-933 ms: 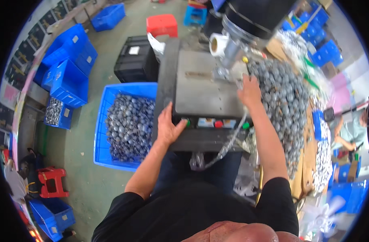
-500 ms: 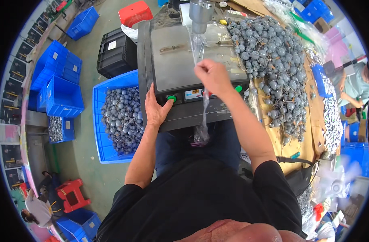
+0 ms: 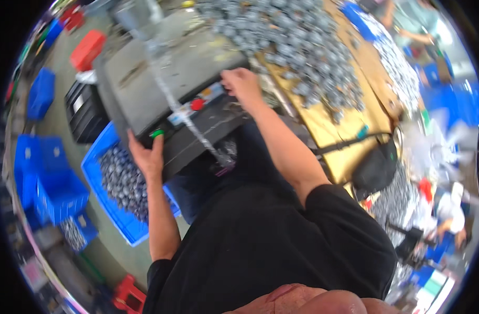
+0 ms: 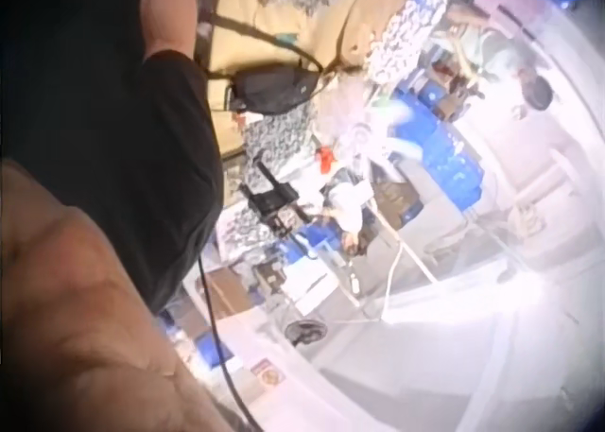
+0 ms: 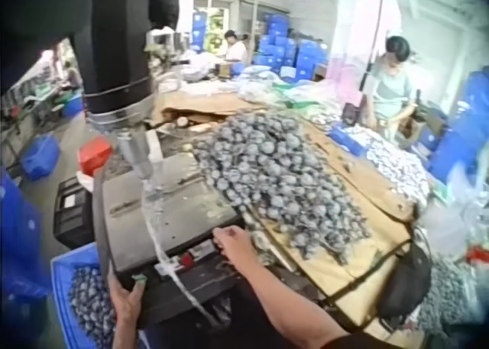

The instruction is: Operating an assembly machine to process small plastic toy parts.

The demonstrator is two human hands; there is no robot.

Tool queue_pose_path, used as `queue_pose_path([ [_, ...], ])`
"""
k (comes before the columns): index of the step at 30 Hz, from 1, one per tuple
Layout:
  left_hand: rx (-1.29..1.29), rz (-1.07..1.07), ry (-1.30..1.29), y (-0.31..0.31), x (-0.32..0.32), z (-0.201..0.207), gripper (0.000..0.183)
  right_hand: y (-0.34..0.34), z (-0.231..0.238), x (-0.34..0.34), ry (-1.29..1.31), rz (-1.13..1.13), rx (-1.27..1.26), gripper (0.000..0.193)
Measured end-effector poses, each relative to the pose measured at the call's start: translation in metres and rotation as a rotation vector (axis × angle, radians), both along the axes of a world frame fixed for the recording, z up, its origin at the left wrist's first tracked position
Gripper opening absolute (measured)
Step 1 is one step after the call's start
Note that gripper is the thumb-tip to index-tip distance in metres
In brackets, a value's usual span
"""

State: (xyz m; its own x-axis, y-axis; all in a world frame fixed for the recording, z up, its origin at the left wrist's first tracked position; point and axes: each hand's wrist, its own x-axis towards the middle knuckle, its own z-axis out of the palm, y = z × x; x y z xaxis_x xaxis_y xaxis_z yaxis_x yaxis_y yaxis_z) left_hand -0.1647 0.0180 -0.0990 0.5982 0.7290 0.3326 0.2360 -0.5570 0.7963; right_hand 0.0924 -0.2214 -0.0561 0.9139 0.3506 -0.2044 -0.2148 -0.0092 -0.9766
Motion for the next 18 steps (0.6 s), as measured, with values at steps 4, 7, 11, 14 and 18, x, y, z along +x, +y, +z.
queue_pose_path([
  [4,-0.044,-0.070,-0.076,0.005,0.003,-0.008,0.093,-0.026,0.020,0.002,0.065,0.129,0.112,0.024],
  [7,-0.054,-0.139,-0.099,-0.003,0.010,0.003,0.088,-0.078,0.085,-0.010,-0.137,0.117,0.027,0.020],
  [11,-0.047,-0.158,-0.113,-0.010,0.007,0.016,0.084,-0.183,0.122,0.022,-0.596,-0.265,-0.182,0.023],
  [14,-0.003,-0.116,-0.052,-0.008,0.006,0.013,0.085,-0.288,0.140,0.053,-0.698,-0.545,-0.787,0.047],
  [18,-0.024,-0.114,-0.072,-0.012,0.005,0.015,0.086,-0.380,0.088,0.059,-0.467,-0.432,-1.311,0.069],
])
